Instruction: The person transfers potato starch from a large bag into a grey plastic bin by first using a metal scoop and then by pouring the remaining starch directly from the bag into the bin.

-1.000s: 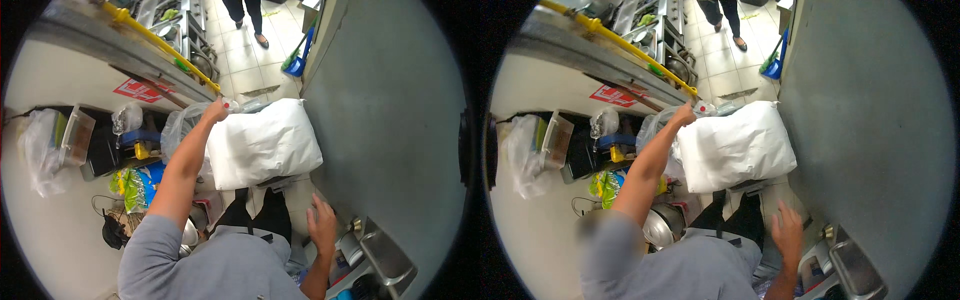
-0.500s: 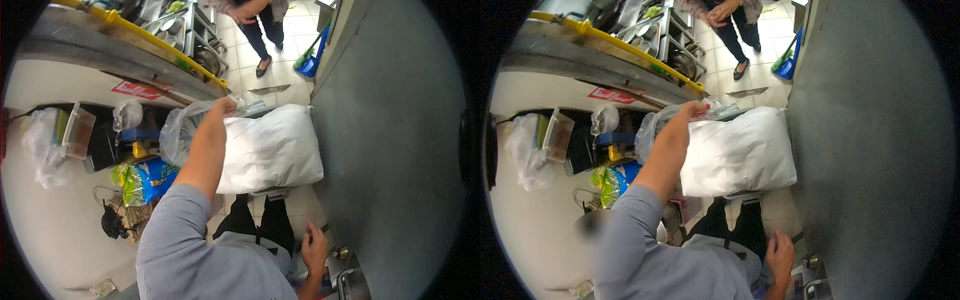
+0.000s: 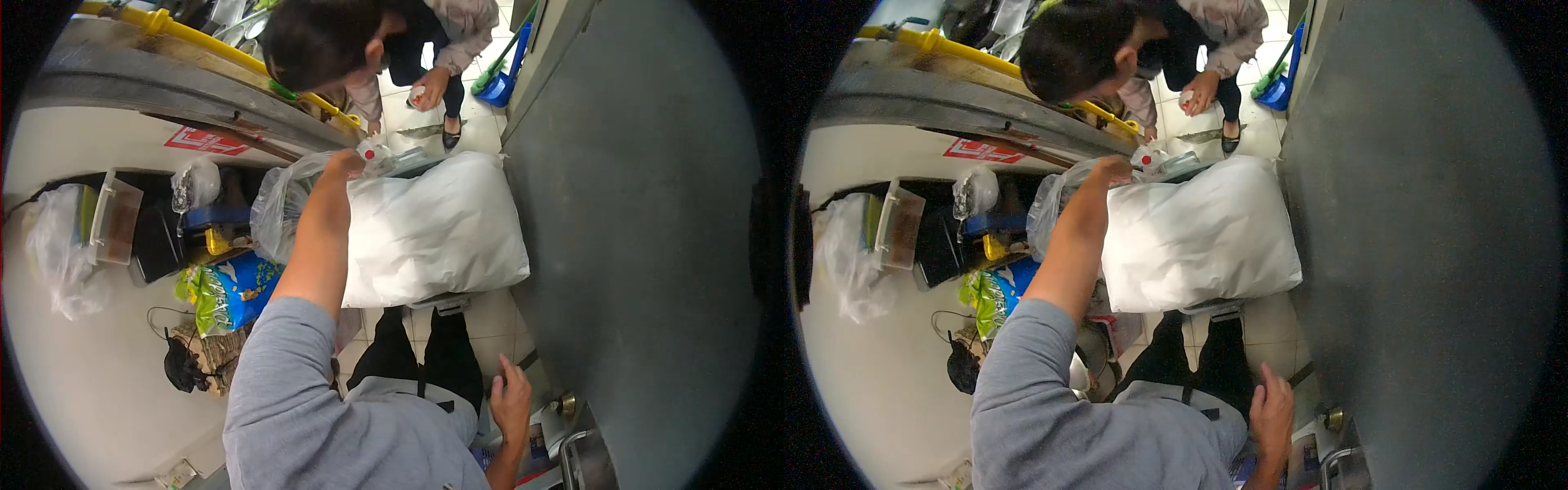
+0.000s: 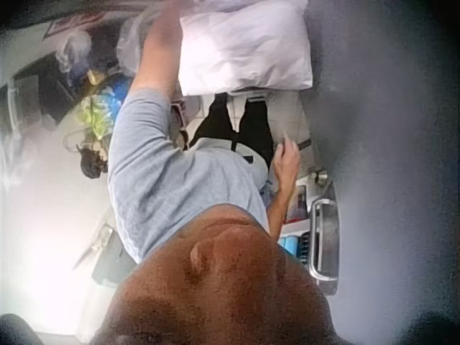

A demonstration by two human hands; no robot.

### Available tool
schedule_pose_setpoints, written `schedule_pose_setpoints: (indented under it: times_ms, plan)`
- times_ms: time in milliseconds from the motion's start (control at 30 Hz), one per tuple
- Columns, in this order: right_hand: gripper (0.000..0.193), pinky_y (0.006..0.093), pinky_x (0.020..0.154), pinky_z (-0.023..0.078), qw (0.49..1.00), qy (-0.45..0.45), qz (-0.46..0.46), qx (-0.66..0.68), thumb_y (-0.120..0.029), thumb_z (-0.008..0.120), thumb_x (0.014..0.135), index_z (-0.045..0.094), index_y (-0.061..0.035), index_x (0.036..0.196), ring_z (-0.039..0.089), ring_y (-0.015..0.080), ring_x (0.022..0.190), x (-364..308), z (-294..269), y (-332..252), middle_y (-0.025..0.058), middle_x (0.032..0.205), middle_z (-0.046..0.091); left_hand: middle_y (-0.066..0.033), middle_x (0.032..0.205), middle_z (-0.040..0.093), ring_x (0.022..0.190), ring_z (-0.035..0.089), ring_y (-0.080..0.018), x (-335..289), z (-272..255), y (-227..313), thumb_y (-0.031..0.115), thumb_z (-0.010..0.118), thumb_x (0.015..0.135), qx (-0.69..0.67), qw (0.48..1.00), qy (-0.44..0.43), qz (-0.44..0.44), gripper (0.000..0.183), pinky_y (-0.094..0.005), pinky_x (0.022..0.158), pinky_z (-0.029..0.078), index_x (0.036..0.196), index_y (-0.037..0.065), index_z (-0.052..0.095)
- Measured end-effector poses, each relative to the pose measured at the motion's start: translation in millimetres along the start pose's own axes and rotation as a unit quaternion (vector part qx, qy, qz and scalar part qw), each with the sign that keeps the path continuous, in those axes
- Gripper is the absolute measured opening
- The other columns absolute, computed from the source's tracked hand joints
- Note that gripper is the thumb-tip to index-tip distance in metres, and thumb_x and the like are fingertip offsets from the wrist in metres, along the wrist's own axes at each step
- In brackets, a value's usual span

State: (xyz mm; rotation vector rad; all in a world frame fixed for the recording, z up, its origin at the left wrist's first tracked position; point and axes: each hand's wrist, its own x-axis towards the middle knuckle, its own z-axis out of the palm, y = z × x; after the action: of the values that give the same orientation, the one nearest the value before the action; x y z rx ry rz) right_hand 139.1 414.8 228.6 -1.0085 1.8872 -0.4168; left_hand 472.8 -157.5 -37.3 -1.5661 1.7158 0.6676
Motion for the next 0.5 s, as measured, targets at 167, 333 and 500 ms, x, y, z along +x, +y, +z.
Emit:
schedule_pose_setpoints:
  times_ms: [167,333,500]
  plan:
    - [0.043,0.0467,0.093,0.045,0.998,0.01,-0.016,-0.062,-0.014,0.054,0.094,0.056,-0.0001,0.135,0.057,0.0418,0.101,-9,8,-13,0.024,0.106,0.061,-0.0296,0.11,0.069,0.111,0.065,-0.0426,-84,40,-5,0.031,0.067,0.076,-0.232,0.928,0.261,0.13,0.055,-0.0455,0.098,0.05,0.123,0.003,0.065]
    - [0.043,0.0466,0.095,0.045,0.988,0.076,-0.062,-0.12,-0.012,0.059,0.093,0.056,-0.0033,0.134,0.057,0.0408,0.109,-20,27,-46,0.0217,0.115,0.061,-0.0259,0.096,0.07,0.094,0.068,-0.0392,-242,42,-18,0.031,0.068,0.084,-0.25,0.915,0.283,0.141,0.046,-0.0489,0.085,0.052,0.123,0.006,0.065]
    - [0.044,0.0464,0.096,0.044,0.981,0.187,0.001,-0.053,-0.019,0.059,0.094,0.056,-0.0043,0.136,0.057,0.0395,0.11,-103,56,-72,0.0219,0.116,0.061,-0.0201,0.128,0.058,0.121,0.052,-0.0379,-276,109,-5,0.026,0.072,0.086,-0.069,0.866,0.313,0.385,0.05,-0.0487,0.098,0.043,0.131,0.009,0.06]
